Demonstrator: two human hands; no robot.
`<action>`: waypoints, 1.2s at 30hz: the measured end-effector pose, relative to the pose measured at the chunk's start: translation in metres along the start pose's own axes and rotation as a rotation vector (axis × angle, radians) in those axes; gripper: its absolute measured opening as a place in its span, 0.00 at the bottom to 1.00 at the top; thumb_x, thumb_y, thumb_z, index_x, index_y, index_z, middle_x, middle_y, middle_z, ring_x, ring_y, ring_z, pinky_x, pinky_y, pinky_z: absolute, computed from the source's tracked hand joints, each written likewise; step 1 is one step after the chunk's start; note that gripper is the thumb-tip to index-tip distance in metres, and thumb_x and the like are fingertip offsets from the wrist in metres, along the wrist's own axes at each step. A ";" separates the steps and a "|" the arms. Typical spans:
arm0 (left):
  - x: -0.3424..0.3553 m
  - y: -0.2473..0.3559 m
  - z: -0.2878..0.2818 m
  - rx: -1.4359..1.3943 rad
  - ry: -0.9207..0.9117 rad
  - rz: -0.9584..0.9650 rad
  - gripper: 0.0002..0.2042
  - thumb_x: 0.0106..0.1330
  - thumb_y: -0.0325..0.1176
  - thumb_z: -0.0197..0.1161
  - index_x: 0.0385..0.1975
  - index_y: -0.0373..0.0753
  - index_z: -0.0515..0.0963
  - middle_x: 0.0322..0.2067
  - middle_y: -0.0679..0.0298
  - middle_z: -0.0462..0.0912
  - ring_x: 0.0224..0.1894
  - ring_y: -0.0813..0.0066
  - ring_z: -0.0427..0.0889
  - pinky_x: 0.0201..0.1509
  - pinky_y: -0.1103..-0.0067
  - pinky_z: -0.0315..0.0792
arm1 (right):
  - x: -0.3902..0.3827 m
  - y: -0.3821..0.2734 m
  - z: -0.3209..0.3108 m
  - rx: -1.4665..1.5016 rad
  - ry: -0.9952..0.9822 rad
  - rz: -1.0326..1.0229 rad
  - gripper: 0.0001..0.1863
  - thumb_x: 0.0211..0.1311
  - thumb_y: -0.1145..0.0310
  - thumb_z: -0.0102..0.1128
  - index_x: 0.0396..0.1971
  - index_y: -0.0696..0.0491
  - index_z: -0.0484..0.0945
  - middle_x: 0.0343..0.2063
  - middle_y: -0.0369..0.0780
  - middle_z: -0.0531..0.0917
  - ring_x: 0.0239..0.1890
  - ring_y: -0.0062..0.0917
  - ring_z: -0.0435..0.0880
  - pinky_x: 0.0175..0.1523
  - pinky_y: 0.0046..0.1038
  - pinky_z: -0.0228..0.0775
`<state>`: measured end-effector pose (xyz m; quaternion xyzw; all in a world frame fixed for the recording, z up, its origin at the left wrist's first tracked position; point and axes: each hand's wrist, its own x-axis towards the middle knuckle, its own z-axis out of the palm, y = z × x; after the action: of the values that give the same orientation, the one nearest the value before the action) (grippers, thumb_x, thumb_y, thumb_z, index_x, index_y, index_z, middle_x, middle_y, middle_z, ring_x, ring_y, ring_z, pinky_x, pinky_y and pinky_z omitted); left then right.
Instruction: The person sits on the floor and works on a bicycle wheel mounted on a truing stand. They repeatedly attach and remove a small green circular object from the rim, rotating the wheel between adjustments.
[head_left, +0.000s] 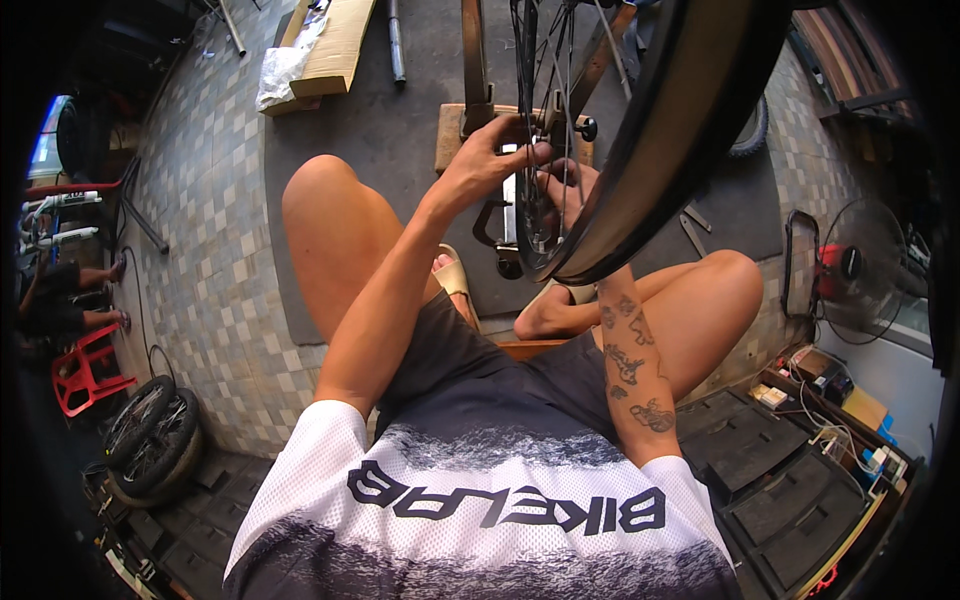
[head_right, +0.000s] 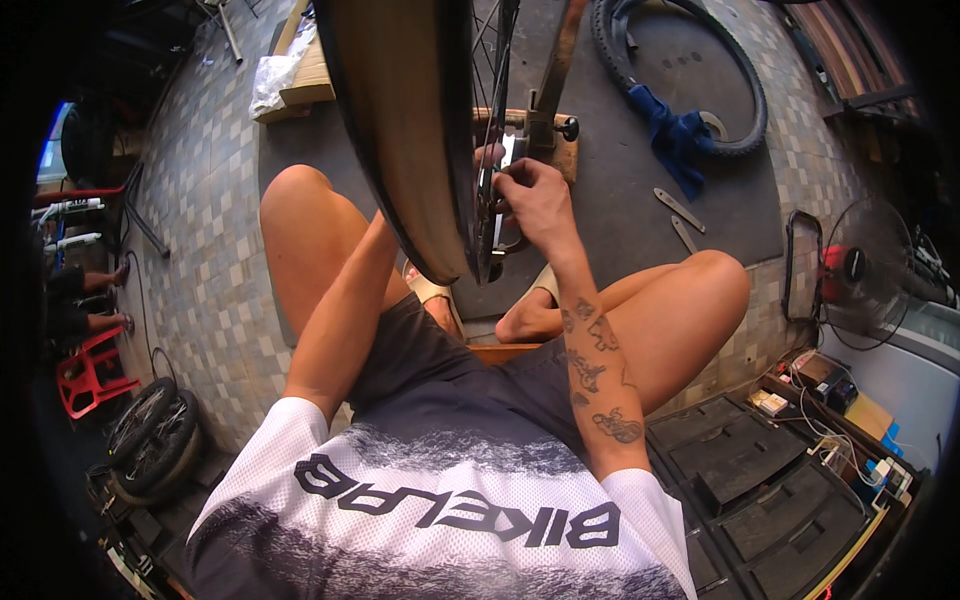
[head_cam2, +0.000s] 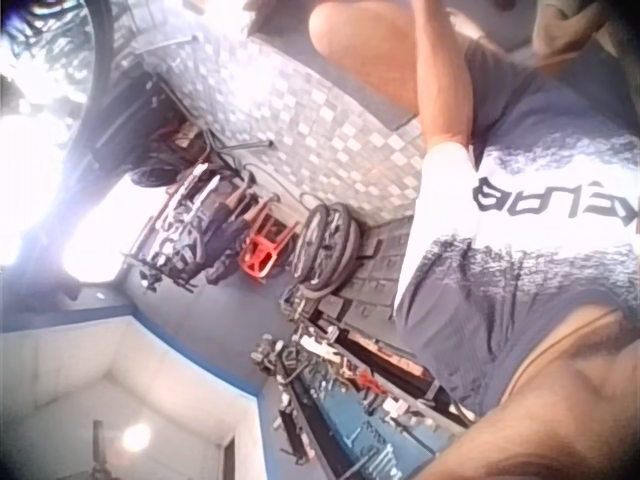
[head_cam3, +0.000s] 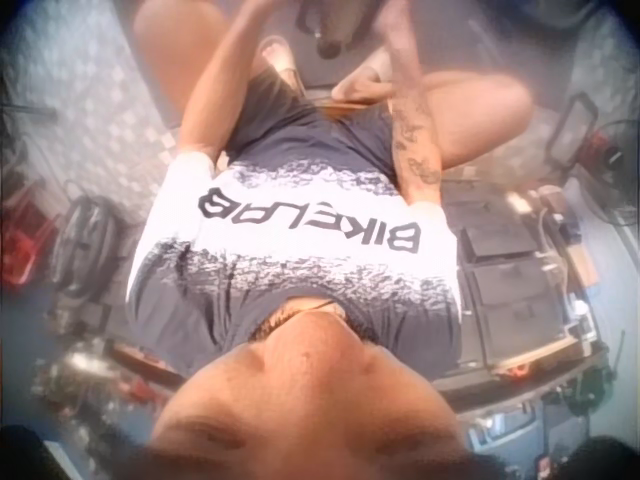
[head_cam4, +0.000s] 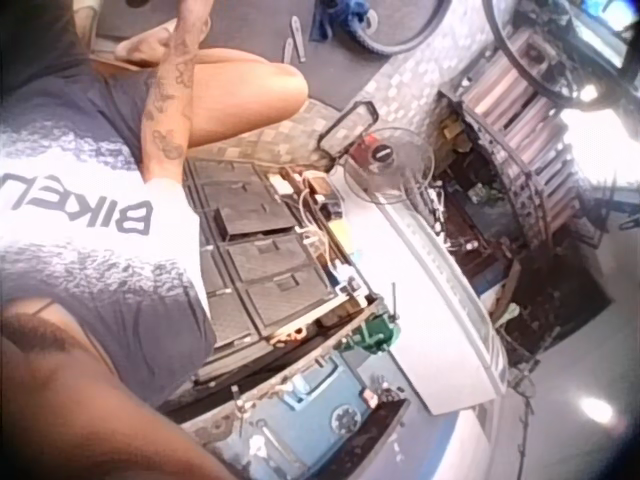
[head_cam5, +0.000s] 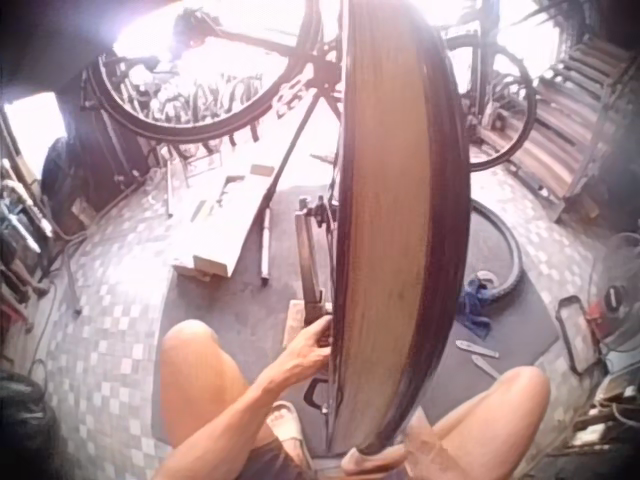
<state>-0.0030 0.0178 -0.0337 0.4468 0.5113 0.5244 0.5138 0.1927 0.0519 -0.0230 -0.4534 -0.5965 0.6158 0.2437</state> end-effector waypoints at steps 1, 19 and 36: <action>0.006 -0.004 0.003 0.104 -0.030 0.068 0.31 0.68 0.50 0.75 0.63 0.36 0.79 0.55 0.57 0.86 0.61 0.65 0.82 0.66 0.68 0.75 | 0.007 0.001 0.003 -0.191 0.066 -0.077 0.13 0.69 0.63 0.68 0.39 0.60 0.86 0.29 0.38 0.89 0.27 0.23 0.90 0.33 0.27 0.80; -0.024 0.045 0.015 0.172 0.019 -0.029 0.31 0.65 0.51 0.77 0.59 0.33 0.79 0.46 0.56 0.89 0.50 0.67 0.87 0.57 0.70 0.79 | 0.036 0.033 -0.003 -0.489 0.521 -0.150 0.21 0.69 0.51 0.65 0.40 0.58 0.86 0.34 0.50 0.90 0.42 0.48 0.90 0.51 0.42 0.79; 0.001 -0.009 -0.009 0.576 0.123 -0.099 0.38 0.63 0.60 0.75 0.60 0.30 0.78 0.52 0.46 0.87 0.55 0.57 0.87 0.59 0.66 0.78 | -0.003 0.053 -0.021 -0.073 0.388 -0.146 0.20 0.70 0.54 0.70 0.37 0.59 0.84 0.26 0.42 0.88 0.25 0.25 0.87 0.35 0.29 0.78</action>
<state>-0.0116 0.0177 -0.0439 0.5160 0.6903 0.3581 0.3591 0.2245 0.0513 -0.0701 -0.5276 -0.5917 0.4756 0.3814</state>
